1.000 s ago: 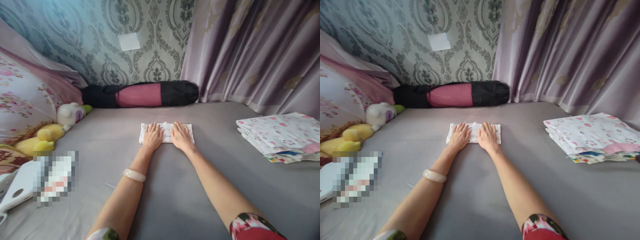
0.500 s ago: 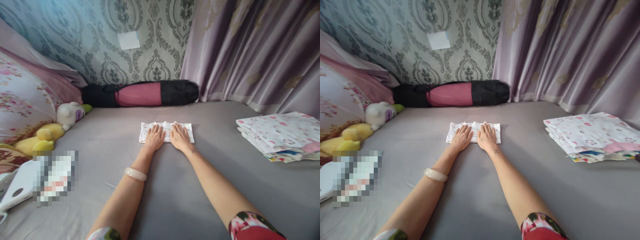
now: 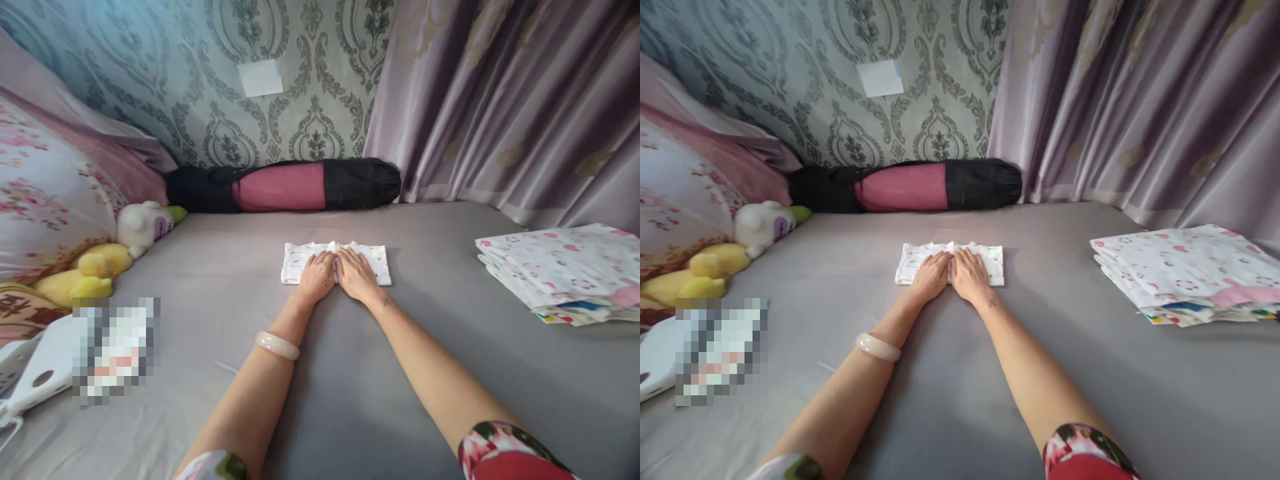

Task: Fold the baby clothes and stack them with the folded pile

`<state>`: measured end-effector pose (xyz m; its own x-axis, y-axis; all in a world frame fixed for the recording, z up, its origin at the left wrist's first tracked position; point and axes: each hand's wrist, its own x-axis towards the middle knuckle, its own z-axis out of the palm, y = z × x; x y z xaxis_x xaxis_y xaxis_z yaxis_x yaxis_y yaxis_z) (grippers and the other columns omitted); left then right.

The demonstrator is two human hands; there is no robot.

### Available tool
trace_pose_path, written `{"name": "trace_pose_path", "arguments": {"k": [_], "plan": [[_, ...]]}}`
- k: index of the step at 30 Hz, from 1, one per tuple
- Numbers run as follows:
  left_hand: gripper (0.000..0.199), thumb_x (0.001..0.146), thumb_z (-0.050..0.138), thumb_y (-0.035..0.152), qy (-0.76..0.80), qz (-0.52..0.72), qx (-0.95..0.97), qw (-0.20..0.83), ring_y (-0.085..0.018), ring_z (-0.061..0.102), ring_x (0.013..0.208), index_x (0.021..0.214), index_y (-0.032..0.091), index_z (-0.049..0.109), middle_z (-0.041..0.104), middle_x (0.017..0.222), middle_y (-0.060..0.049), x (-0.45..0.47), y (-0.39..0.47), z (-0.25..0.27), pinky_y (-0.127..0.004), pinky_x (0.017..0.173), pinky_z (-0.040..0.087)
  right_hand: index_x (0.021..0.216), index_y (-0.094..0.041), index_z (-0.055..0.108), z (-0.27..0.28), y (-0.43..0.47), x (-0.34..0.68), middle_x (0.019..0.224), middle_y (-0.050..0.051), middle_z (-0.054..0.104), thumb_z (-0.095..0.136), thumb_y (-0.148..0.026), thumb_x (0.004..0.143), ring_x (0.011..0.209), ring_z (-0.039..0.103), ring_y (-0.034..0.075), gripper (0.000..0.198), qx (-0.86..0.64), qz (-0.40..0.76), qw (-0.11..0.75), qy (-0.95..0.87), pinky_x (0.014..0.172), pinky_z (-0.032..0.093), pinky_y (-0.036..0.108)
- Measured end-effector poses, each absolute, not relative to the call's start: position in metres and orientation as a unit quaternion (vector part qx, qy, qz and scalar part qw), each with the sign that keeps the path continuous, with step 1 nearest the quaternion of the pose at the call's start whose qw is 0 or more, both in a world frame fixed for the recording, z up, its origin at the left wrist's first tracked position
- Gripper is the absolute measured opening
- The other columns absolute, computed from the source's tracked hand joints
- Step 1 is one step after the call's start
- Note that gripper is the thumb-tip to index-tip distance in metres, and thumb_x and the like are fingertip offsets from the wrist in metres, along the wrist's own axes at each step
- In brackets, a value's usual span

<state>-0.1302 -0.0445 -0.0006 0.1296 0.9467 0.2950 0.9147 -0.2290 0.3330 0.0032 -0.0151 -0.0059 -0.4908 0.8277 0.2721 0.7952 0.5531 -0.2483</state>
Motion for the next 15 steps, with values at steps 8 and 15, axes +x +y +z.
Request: {"name": "trace_pose_path", "arguments": {"k": [8,15], "plan": [[0.032,0.092,0.038,0.012,0.745,0.373,0.549,-0.068,-0.026,0.059,0.115,0.115,0.015,0.06,0.067,0.115,-0.014,-0.164,-0.054,0.009,-0.04,0.101,0.042,0.142,-0.008,0.046,0.01,-0.016,-0.001,0.151,0.013,0.042,0.029,-0.024,0.1,0.143,0.03,0.026,0.048,-0.497,0.077,0.127,-0.855,0.118,0.021,0.046],[0.033,0.092,0.038,0.017,0.822,0.367,0.435,-0.02,-0.029,0.057,0.114,0.113,0.017,0.064,0.067,0.114,-0.014,-0.178,-0.065,0.014,-0.043,0.096,0.043,0.143,-0.007,0.042,0.023,-0.018,-0.037,0.154,0.015,0.037,0.029,-0.027,0.1,0.145,0.025,0.026,0.05,-0.52,0.075,0.124,-0.842,0.118,0.019,0.047]]}}
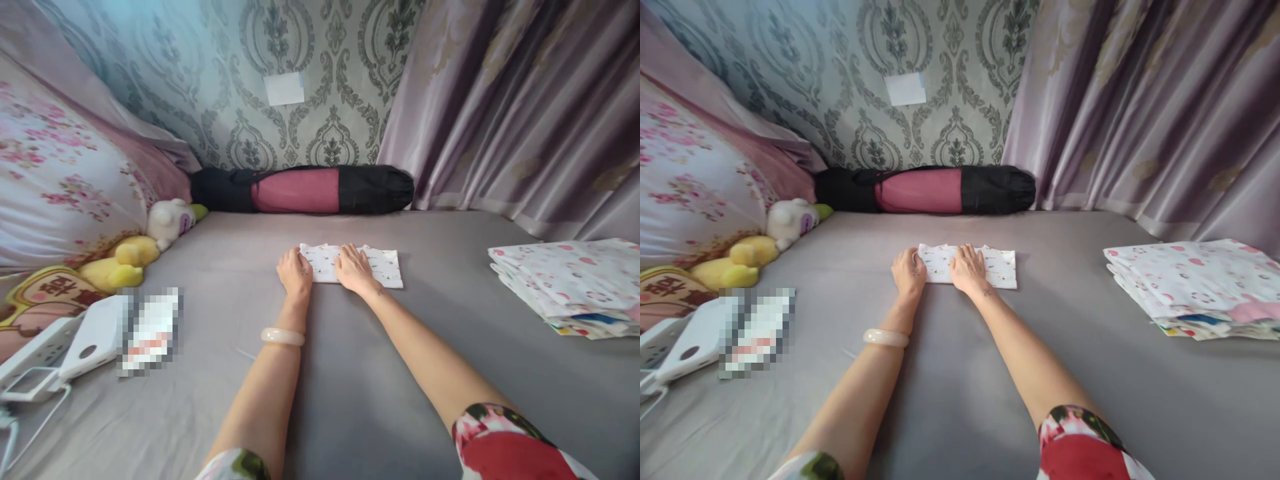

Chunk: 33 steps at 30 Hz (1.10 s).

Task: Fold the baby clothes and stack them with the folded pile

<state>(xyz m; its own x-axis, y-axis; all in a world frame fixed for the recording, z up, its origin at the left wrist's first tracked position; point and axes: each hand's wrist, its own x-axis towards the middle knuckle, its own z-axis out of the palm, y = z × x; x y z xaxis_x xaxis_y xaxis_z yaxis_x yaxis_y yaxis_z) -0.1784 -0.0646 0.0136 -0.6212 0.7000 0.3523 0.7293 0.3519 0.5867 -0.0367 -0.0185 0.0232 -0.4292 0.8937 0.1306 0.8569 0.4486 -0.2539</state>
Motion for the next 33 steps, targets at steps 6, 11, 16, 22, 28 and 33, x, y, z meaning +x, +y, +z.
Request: {"name": "trace_pose_path", "arguments": {"k": [6,11,16,22,28,33], "plan": [[0.03,0.088,0.042,0.018,-0.831,-0.386,-0.4,0.01,-0.028,0.06,0.106,0.104,0.019,0.068,0.07,0.108,-0.012,-0.184,-0.06,0.005,-0.041,0.092,0.046,0.143,-0.005,0.044,0.007,-0.024,-0.045,0.154,0.015,0.037,0.028,-0.029,0.1,0.144,0.026,0.026,0.052,-0.525,0.044,0.143,-0.838,0.117,0.018,0.044],[0.031,0.084,0.044,0.017,-0.828,-0.424,-0.367,-0.016,-0.026,0.064,0.1,0.101,0.02,0.07,0.073,0.102,-0.01,-0.191,-0.056,-0.001,-0.039,0.09,0.049,0.144,-0.005,0.043,0.007,-0.022,-0.043,0.154,0.015,0.036,0.028,-0.028,0.099,0.144,0.027,0.026,0.052,-0.525,0.044,0.128,-0.84,0.117,0.018,0.044],[0.033,0.083,0.043,0.015,-0.817,-0.466,-0.333,-0.061,-0.024,0.067,0.097,0.102,0.018,0.07,0.074,0.1,-0.01,-0.195,-0.054,0.0,-0.036,0.091,0.05,0.142,-0.003,0.044,0.015,-0.019,-0.048,0.153,0.017,0.037,0.027,-0.026,0.099,0.144,0.026,0.028,0.051,-0.527,0.053,0.104,-0.842,0.117,0.019,0.047],[0.034,0.083,0.043,0.014,-0.812,-0.487,-0.306,-0.099,-0.024,0.067,0.102,0.103,0.017,0.07,0.074,0.101,-0.011,-0.195,-0.057,0.007,-0.035,0.094,0.049,0.143,-0.003,0.042,0.016,-0.021,-0.068,0.152,0.017,0.039,0.028,-0.027,0.1,0.143,0.028,0.027,0.052,-0.508,0.04,0.127,-0.851,0.118,0.015,0.044],[0.033,0.082,0.043,0.014,-0.804,-0.505,-0.295,-0.111,-0.023,0.068,0.098,0.101,0.018,0.07,0.074,0.098,-0.009,-0.197,-0.056,0.008,-0.034,0.091,0.05,0.143,-0.003,0.043,0.0,-0.023,-0.076,0.149,0.017,0.044,0.032,-0.027,0.099,0.139,0.034,0.027,0.052,-0.508,0.019,0.153,-0.848,0.117,0.015,0.042],[0.033,0.082,0.043,0.014,-0.8,-0.515,-0.284,-0.122,-0.023,0.068,0.099,0.101,0.016,0.07,0.074,0.098,-0.01,-0.195,-0.057,0.011,-0.034,0.092,0.05,0.143,-0.003,0.043,0.001,-0.021,-0.074,0.149,0.017,0.043,0.031,-0.027,0.099,0.139,0.034,0.026,0.051,-0.509,0.024,0.144,-0.848,0.117,0.015,0.042]]}}
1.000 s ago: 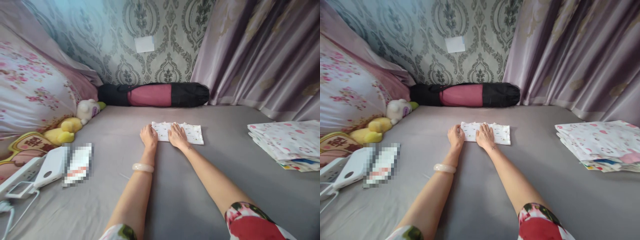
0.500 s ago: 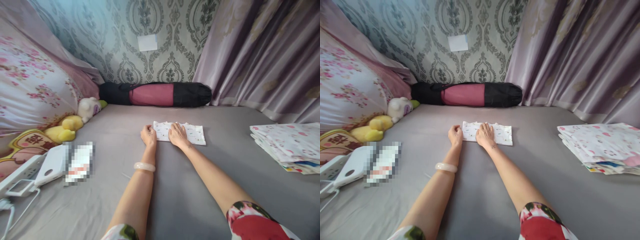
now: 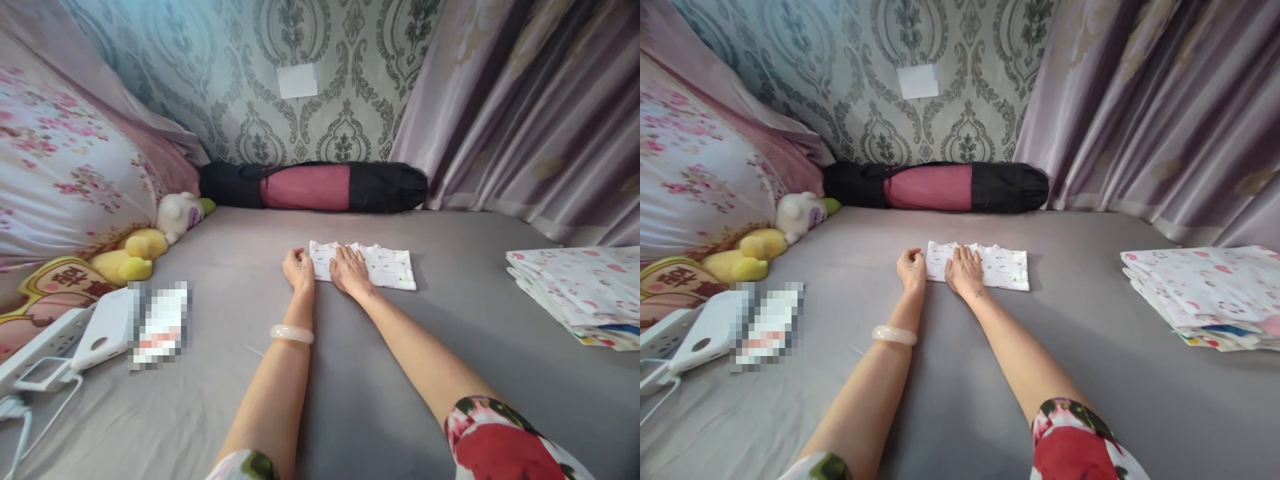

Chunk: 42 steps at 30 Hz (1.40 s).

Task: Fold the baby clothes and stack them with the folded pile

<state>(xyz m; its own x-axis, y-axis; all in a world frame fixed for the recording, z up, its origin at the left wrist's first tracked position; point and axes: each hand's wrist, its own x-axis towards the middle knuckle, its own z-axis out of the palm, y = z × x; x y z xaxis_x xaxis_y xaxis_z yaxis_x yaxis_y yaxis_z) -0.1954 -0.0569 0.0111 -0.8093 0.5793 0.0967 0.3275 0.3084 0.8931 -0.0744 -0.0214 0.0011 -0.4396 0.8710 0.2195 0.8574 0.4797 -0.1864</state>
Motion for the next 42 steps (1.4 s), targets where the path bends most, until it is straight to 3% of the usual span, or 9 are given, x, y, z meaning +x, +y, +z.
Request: {"name": "trace_pose_path", "arguments": {"k": [9,17,28,36,42], "plan": [[0.032,0.081,0.044,0.016,0.798,0.525,0.269,0.124,-0.022,0.068,0.093,0.1,0.017,0.07,0.073,0.092,-0.008,-0.196,-0.058,0.011,-0.032,0.089,0.051,0.138,-0.004,0.048,0.011,-0.022,-0.095,0.148,0.018,0.044,0.033,-0.026,0.098,0.139,0.034,0.028,0.048,-0.501,0.027,0.15,-0.852,0.117,0.013,0.044],[0.033,0.083,0.044,0.016,0.796,0.531,0.258,0.132,-0.021,0.068,0.091,0.103,0.014,0.07,0.073,0.092,-0.009,-0.197,-0.057,0.013,-0.031,0.088,0.05,0.146,-0.005,0.038,0.003,-0.021,-0.103,0.154,0.016,0.035,0.028,-0.03,0.099,0.145,0.024,0.025,0.054,-0.504,0.069,0.125,-0.852,0.118,0.014,0.044],[0.034,0.082,0.043,0.015,0.782,0.563,0.229,0.138,-0.02,0.068,0.092,0.103,0.014,0.07,0.073,0.095,-0.009,-0.198,-0.056,0.013,-0.03,0.09,0.05,0.144,-0.004,0.042,0.016,-0.024,-0.114,0.153,0.016,0.037,0.029,-0.026,0.099,0.144,0.027,0.027,0.051,-0.485,0.061,0.121,-0.864,0.118,0.014,0.045],[0.03,0.079,0.046,0.012,0.761,0.6,0.203,0.139,-0.019,0.069,0.088,0.096,0.014,0.07,0.073,0.085,-0.007,-0.197,-0.057,0.016,-0.028,0.085,0.051,0.151,-0.004,0.028,0.019,-0.03,-0.125,0.158,0.014,0.028,0.023,-0.027,0.101,0.146,0.021,0.025,0.055,-0.444,0.102,0.083,-0.886,0.119,0.015,0.043],[0.028,0.08,0.046,0.012,0.757,0.602,0.209,0.141,-0.019,0.069,0.087,0.096,0.014,0.069,0.073,0.086,-0.007,-0.198,-0.056,0.015,-0.027,0.083,0.05,0.151,-0.005,0.029,0.019,-0.026,-0.124,0.158,0.014,0.027,0.024,-0.028,0.101,0.146,0.022,0.024,0.055,-0.443,0.125,0.081,-0.884,0.119,0.016,0.043]]}}
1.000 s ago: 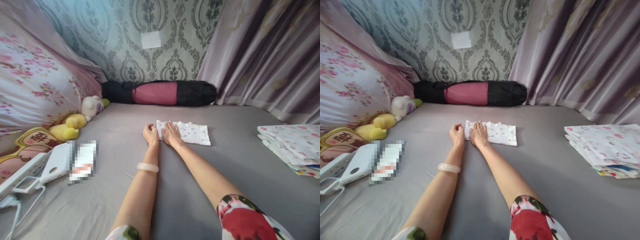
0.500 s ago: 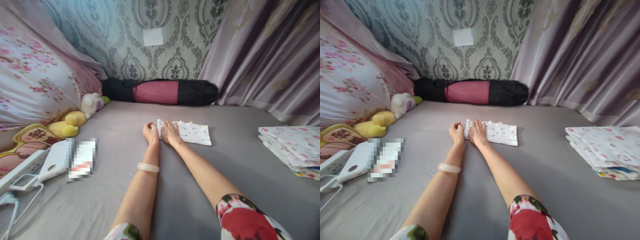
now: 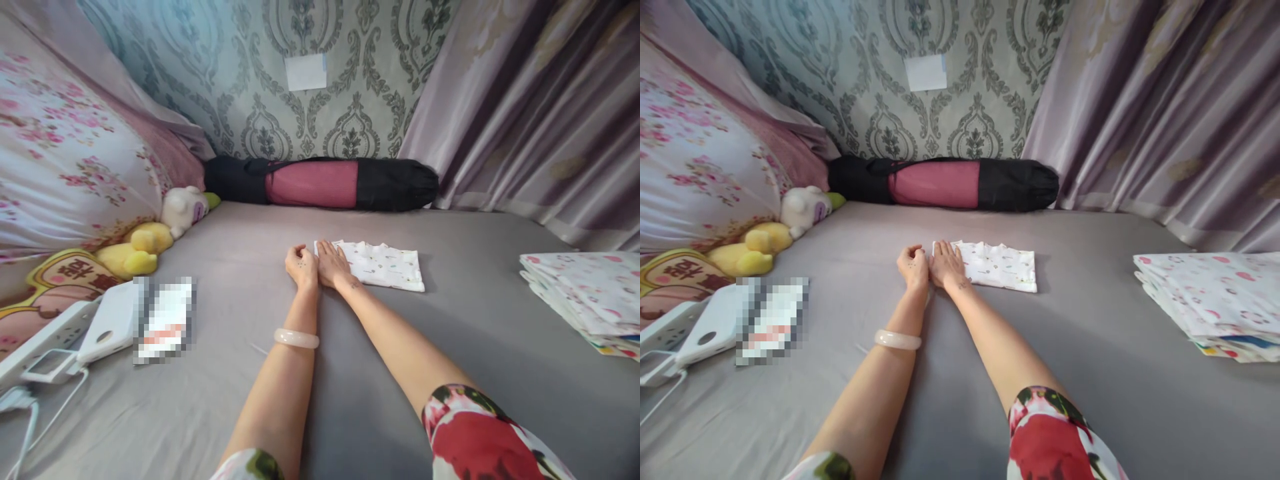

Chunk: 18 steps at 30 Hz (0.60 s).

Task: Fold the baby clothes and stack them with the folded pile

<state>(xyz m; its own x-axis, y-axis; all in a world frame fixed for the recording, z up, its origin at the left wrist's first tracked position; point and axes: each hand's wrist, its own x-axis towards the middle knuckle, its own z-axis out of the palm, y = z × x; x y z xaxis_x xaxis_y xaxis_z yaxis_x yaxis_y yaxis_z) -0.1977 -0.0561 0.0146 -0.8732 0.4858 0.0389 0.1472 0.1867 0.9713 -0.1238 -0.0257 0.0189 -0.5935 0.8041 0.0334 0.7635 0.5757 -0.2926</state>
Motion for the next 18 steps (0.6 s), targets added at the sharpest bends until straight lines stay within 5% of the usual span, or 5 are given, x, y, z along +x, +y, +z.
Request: {"name": "trace_pose_path", "arguments": {"k": [11,18], "plan": [[0.031,0.088,0.044,0.015,0.742,0.365,0.561,-0.024,-0.023,0.057,0.116,0.113,0.022,0.063,0.069,0.117,-0.008,-0.17,-0.061,0.013,-0.041,0.101,0.035,0.146,-0.008,0.04,0.02,-0.019,-0.066,0.153,0.012,0.039,0.027,-0.024,0.102,0.144,0.027,0.027,0.049,-0.466,0.042,0.124,-0.875,0.119,0.014,0.047],[0.026,0.098,0.036,0.021,0.711,0.219,0.668,-0.011,-0.023,0.052,0.124,0.103,0.023,0.061,0.068,0.119,-0.008,-0.16,-0.066,0.011,-0.046,0.107,0.029,0.141,-0.012,0.047,0.007,-0.016,-0.051,0.148,0.01,0.046,0.026,-0.026,0.102,0.141,0.033,0.026,0.047,-0.457,0.018,0.126,-0.88,0.116,0.022,0.045]]}}
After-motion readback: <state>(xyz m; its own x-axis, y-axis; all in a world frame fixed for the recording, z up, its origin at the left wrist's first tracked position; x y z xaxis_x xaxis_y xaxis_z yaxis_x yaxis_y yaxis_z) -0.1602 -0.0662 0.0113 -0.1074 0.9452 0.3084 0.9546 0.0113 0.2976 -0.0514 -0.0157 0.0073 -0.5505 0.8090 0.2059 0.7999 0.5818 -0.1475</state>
